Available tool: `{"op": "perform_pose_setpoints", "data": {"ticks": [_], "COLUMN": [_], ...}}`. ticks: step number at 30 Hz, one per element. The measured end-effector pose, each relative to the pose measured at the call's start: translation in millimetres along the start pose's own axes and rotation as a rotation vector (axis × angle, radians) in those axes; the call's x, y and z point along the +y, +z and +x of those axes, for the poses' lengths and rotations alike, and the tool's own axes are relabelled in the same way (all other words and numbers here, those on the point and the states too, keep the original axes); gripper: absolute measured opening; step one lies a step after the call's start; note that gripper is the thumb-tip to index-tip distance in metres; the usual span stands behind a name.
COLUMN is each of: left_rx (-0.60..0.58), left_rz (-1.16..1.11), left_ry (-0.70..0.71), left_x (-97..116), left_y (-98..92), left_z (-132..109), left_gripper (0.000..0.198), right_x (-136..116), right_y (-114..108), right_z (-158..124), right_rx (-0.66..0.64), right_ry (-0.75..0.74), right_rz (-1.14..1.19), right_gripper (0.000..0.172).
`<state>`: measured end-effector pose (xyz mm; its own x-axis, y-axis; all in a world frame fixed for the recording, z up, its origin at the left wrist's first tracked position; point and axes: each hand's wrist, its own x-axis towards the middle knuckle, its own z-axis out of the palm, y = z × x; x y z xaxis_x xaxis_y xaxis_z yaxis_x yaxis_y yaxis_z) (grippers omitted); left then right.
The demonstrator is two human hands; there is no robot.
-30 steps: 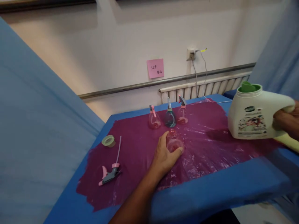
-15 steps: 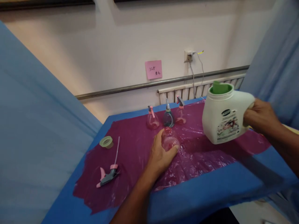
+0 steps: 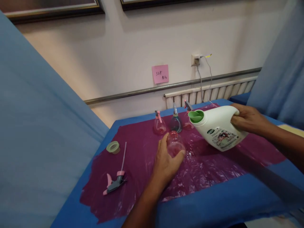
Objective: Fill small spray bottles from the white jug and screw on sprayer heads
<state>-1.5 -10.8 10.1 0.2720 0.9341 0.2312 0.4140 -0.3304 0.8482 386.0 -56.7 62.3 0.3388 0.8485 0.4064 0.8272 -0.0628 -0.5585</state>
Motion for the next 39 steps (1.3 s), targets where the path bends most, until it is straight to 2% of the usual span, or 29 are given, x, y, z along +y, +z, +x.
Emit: {"op": "perform_pose_setpoints", "data": {"ticks": [4,8,11,17,23,29,34,39], "left_rx": [-0.005,-0.009,0.006,-0.012,-0.02,-0.018,-0.01,0.023], "left_rz": [0.0,0.005,0.011,0.024,0.027,-0.017,-0.005,0.04], "left_ry": [-0.023,-0.043,-0.056,-0.11,-0.1,-0.07,-0.079,-0.062], "left_x": [1,1,1,2,7,10,15,7], "left_y": [-0.6,-1.0,-1.5,-1.9,-2.8,-4.4,-8.7,-13.8], "left_z": [-1,-1,0,-1,-2,-2,-3,-6], "left_gripper": [0.093,0.094,0.093,0.093,0.084,0.085,0.084,0.082], "right_x": [13,12,6,2,-4,-27,-36,-47], "right_y": [4,2,2,12,19,19,17,18], "right_z": [6,13,17,19,21,19,16,14], "right_rx": [-0.04,-0.101,-0.081,0.043,0.017,-0.045,-0.069,-0.089], "right_ry": [-0.08,-0.008,-0.011,-0.106,-0.147,-0.131,-0.141,-0.138], "right_rz": [-0.01,0.008,-0.078,-0.382,-0.477,-0.589,-0.622,-0.655], "right_gripper": [0.025,0.043,0.049,0.042,0.024,0.025,0.023,0.021]}}
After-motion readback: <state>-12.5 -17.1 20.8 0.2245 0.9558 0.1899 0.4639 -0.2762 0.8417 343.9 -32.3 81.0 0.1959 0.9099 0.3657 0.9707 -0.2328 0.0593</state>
